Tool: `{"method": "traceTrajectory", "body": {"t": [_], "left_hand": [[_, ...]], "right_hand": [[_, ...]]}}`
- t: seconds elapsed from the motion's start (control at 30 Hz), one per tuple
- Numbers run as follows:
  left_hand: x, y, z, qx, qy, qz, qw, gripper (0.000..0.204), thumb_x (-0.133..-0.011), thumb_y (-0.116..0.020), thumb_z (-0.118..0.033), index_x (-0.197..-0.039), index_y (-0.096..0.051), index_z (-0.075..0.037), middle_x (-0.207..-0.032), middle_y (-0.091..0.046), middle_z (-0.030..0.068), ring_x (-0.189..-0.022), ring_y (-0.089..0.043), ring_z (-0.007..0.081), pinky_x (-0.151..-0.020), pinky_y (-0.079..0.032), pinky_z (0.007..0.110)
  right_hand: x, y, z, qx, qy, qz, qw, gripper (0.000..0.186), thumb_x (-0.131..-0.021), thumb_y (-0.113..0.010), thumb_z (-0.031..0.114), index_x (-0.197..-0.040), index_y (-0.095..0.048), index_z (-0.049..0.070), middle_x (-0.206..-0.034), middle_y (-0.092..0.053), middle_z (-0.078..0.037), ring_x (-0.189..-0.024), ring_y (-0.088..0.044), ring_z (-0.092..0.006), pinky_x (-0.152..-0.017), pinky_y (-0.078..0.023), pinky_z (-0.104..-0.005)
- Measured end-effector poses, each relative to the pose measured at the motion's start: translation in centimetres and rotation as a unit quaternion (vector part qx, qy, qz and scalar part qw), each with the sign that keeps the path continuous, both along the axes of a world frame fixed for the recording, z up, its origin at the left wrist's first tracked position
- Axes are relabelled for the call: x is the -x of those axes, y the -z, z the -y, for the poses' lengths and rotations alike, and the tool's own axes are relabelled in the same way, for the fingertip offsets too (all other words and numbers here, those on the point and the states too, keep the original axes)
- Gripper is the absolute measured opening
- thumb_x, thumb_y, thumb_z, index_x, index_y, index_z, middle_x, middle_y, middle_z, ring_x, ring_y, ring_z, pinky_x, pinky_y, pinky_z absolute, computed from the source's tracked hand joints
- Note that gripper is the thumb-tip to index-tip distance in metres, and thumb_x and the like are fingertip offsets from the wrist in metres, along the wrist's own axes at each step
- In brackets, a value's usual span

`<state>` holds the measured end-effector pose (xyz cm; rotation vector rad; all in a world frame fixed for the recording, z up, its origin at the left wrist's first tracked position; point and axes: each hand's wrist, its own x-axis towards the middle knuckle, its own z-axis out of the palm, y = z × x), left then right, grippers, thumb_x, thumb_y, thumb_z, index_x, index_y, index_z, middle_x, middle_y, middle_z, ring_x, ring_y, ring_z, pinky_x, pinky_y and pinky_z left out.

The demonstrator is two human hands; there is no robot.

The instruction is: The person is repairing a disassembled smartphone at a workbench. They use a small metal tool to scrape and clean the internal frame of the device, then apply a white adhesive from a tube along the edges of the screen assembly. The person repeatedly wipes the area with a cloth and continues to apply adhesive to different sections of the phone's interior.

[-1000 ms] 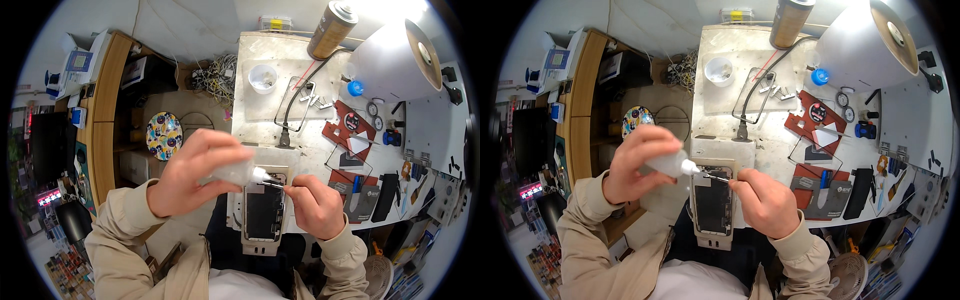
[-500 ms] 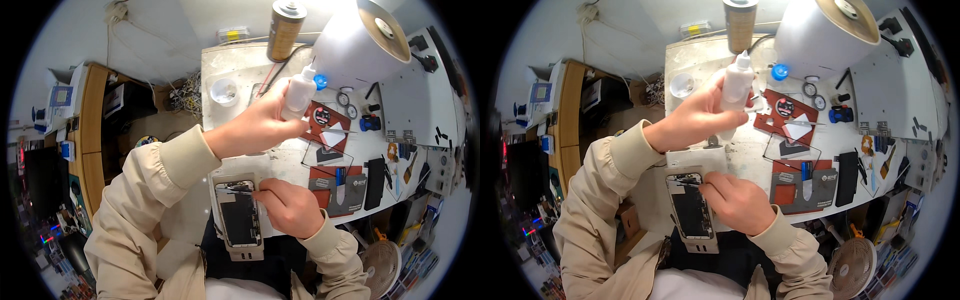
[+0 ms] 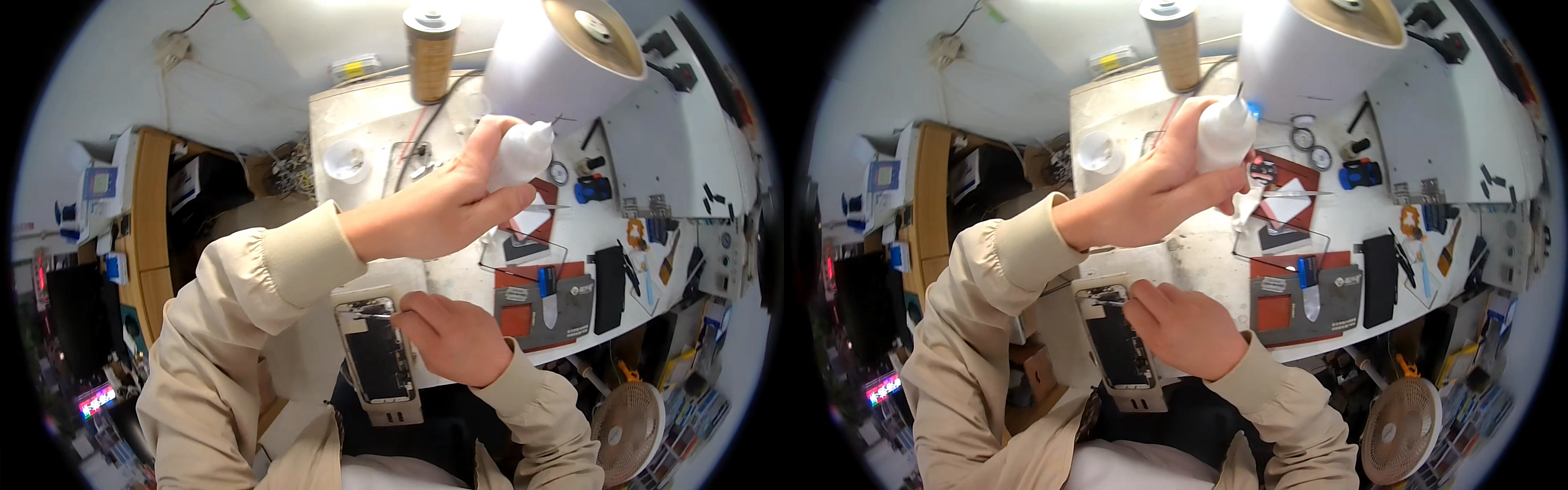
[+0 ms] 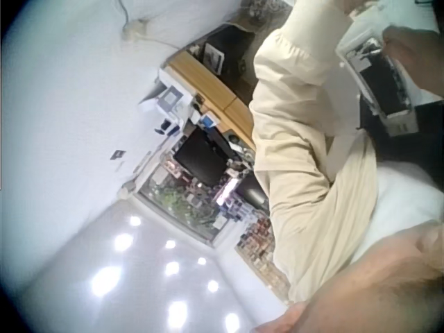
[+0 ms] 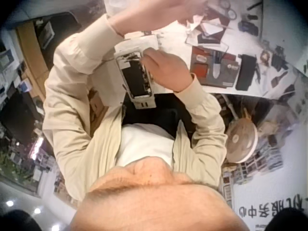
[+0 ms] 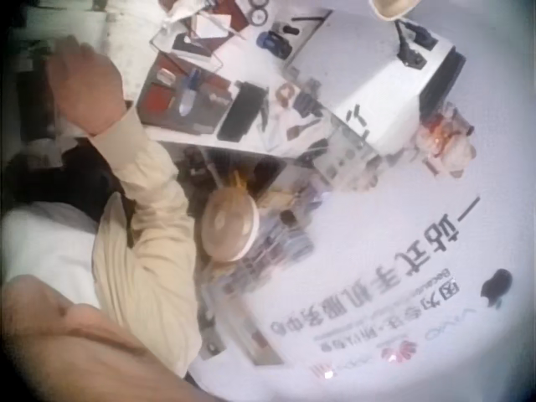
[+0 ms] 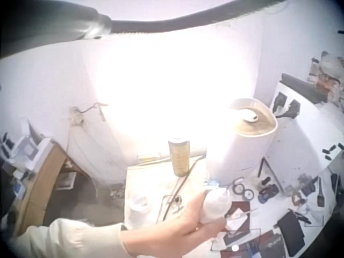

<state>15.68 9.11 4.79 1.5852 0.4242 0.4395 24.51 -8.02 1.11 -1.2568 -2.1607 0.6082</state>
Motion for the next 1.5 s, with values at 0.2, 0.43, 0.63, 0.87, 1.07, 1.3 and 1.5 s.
{"method": "traceTrajectory", "body": {"t": [0.2,0.43,0.63,0.87,1.07,1.3,1.5], "left_hand": [[12.2,1.7,1.4,-0.143,-0.061,-0.013,0.988,0.056,-0.105,-0.063,-0.008,-0.152,-0.033,-0.006,-0.134,-0.054,0.0116,-0.120,-0.057,0.0204,-0.110,-0.043,0.039],[23.5,6.1,7.4,-0.149,-0.251,-0.116,0.950,0.054,-0.096,-0.077,-0.010,-0.145,-0.054,-0.010,-0.136,-0.053,0.0120,-0.127,-0.055,0.0271,-0.111,-0.044,0.041],[23.1,12.0,7.7,-0.166,-0.377,-0.108,0.905,0.051,-0.088,-0.083,-0.007,-0.136,-0.067,-0.006,-0.131,-0.060,0.0101,-0.120,-0.060,0.0267,-0.105,-0.047,0.036],[20.1,15.7,7.0,-0.131,-0.367,-0.096,0.916,0.049,-0.090,-0.080,-0.007,-0.137,-0.066,-0.005,-0.130,-0.064,0.0131,-0.114,-0.065,0.0325,-0.098,-0.053,0.039],[19.8,18.1,8.1,-0.117,-0.383,-0.066,0.914,0.049,-0.093,-0.073,-0.004,-0.141,-0.062,-0.005,-0.134,-0.063,0.0163,-0.124,-0.061,0.0389,-0.104,-0.051,0.044],[20.0,12.6,13.4,-0.105,-0.402,-0.008,0.910,0.036,-0.094,-0.074,-0.002,-0.129,-0.064,-0.004,-0.120,-0.066,0.0112,-0.108,-0.065,0.0281,-0.096,-0.052,0.036],[18.3,10.9,15.1,0.319,-0.318,0.178,0.875,0.015,-0.099,-0.076,-0.014,-0.109,-0.069,-0.006,-0.099,-0.069,-0.0026,-0.088,-0.061,0.0067,-0.080,-0.050,0.027]], "right_hand": [[0.1,-0.4,-0.5,-0.002,0.012,-0.022,1.000,0.019,-0.079,-0.073,-0.004,-0.097,-0.072,0.002,-0.096,-0.069,-0.010,-0.076,-0.072,-0.0262,-0.062,-0.058,-0.0354],[0.5,-1.0,-0.7,0.004,0.007,0.004,1.000,0.013,-0.082,-0.074,-0.004,-0.094,-0.073,0.000,-0.093,-0.069,-0.011,-0.069,-0.068,-0.0259,-0.057,-0.055,-0.0355],[0.4,-1.0,-0.6,0.017,-0.001,0.016,1.000,0.019,-0.080,-0.075,-0.011,-0.095,-0.072,-0.001,-0.092,-0.067,-0.013,-0.066,-0.067,-0.0274,-0.056,-0.054,-0.0361],[1.0,-1.8,-0.6,0.042,0.009,0.051,0.998,0.016,-0.083,-0.075,-0.012,-0.095,-0.071,-0.001,-0.093,-0.067,-0.013,-0.065,-0.067,-0.0262,-0.055,-0.053,-0.0342],[0.8,-1.5,-0.1,0.001,0.005,0.087,0.996,0.022,-0.082,-0.076,-0.011,-0.099,-0.072,0.002,-0.094,-0.069,-0.014,-0.068,-0.067,-0.0271,-0.057,-0.054,-0.0347],[0.5,-1.0,0.9,0.019,0.022,0.098,0.995,0.013,-0.095,-0.072,-0.006,-0.102,-0.069,0.005,-0.101,-0.066,-0.014,-0.076,-0.062,-0.0195,-0.061,-0.048,-0.0299],[0.5,-1.1,0.8,0.030,0.035,0.107,0.993,0.011,-0.095,-0.075,-0.002,-0.102,-0.069,0.005,-0.098,-0.065,-0.012,-0.075,-0.058,-0.0170,-0.059,-0.044,-0.0270]]}}
